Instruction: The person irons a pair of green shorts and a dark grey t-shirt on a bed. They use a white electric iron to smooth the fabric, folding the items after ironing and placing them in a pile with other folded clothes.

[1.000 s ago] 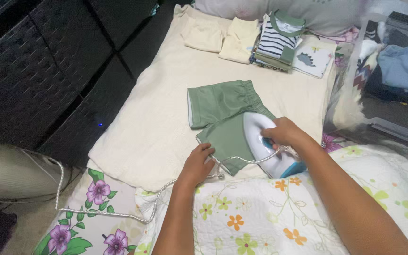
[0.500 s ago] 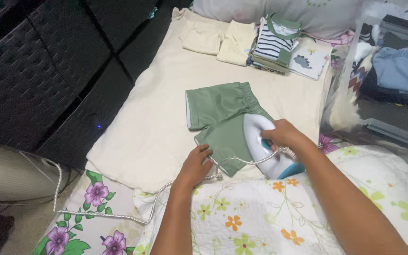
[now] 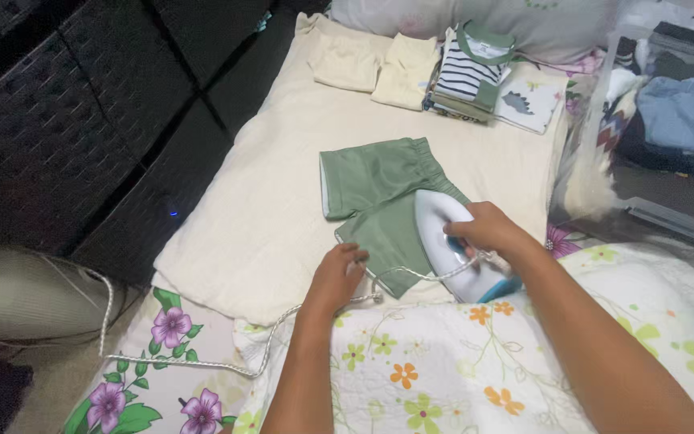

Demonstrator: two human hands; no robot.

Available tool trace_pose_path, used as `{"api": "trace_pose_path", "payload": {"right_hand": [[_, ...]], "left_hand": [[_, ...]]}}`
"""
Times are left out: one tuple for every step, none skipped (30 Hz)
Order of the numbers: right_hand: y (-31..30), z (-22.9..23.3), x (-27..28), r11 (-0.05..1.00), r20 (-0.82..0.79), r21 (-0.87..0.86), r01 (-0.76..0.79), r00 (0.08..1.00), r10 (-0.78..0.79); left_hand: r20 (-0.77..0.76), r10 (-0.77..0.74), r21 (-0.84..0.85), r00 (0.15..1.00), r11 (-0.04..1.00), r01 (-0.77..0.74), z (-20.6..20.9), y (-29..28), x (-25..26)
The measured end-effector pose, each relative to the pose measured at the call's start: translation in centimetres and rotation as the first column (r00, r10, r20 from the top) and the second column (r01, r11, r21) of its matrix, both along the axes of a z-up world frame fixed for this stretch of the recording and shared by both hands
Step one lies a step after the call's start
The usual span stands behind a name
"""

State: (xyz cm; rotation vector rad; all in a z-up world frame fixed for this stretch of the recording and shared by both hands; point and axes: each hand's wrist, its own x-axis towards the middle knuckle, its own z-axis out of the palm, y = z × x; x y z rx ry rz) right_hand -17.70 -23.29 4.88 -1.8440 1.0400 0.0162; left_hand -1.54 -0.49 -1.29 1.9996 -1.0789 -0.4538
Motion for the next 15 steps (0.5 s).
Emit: {"api": "trace_pose_path", "payload": {"right_hand": [[0.4,0.4,0.0,0.998,0.019,0.041,-0.053,0.998,0.053],[0.6,0.9,0.1,0.991,0.041,0.08,-0.107,0.994,0.104],[1.0,1.3,0.1,0.979,0.06,0.122,-0.161,0.986,0.155],[1.8,1.6,0.2,0.969,0.041,0.112,-0.219,0.976,0.215],[2.4,1.9,1.0,0.956,0.026,0.094,-0.278,0.96,0.277],[3.1,2.3,1.7,0.938,0.01,0.076,-0.337,0.941,0.338],[3.7,2.5,2.3,0.919,-0.01,0.017,-0.394,0.919,0.394],[4.4,2.6,3.0,0.893,-0.034,-0.041,-0.449,0.893,0.448],[5.0,2.7,3.5,0.86,-0.062,-0.095,-0.501,0.865,0.497],[5.3,2.8,4.0,0.867,-0.065,-0.057,-0.495,0.868,0.491],[5.4,2.8,4.5,0.874,-0.07,-0.018,-0.485,0.873,0.483],[5.5,2.8,5.0,0.88,-0.075,0.021,-0.475,0.877,0.475],[5.4,2.8,5.6,0.884,-0.091,0.021,-0.468,0.879,0.468],[5.2,2.8,6.2,0.887,-0.107,0.022,-0.46,0.881,0.46],[5.1,2.8,6.9,0.891,-0.122,0.022,-0.453,0.883,0.452]], "left_hand": [[0.018,0.053,-0.013,0.998,0.999,-0.053,0.4,0.0,-0.1],[0.003,0.148,-0.058,0.989,0.987,-0.147,0.9,0.1,0.1],[-0.019,0.24,-0.099,0.971,0.966,-0.241,1.3,0.2,0.1],[-0.044,0.33,-0.136,0.943,0.933,-0.333,1.6,0.5,-0.1],[-0.054,0.386,-0.18,0.921,0.903,-0.39,2.0,0.4,0.0],[-0.067,0.44,-0.224,0.895,0.868,-0.444,2.4,0.5,0.1],[-0.081,0.495,-0.267,0.865,0.826,-0.497,2.7,0.5,0.2],[-0.062,0.521,-0.29,0.851,0.807,-0.515,3.0,0.4,0.2],[-0.044,0.547,-0.309,0.836,0.788,-0.532,3.1,0.5,0.2],[-0.026,0.572,-0.329,0.82,0.769,-0.548,3.1,0.6,0.2],[-0.04,0.575,-0.339,0.817,0.761,-0.553,3.1,0.7,0.2],[-0.054,0.578,-0.349,0.814,0.753,-0.558,3.0,0.7,0.3],[-0.068,0.577,-0.36,0.814,0.747,-0.559,2.9,0.6,0.2],[-0.064,0.585,-0.346,0.809,0.747,-0.568,2.9,0.5,0.2],[-0.059,0.593,-0.333,0.803,0.747,-0.576,2.9,0.5,0.3]]}}
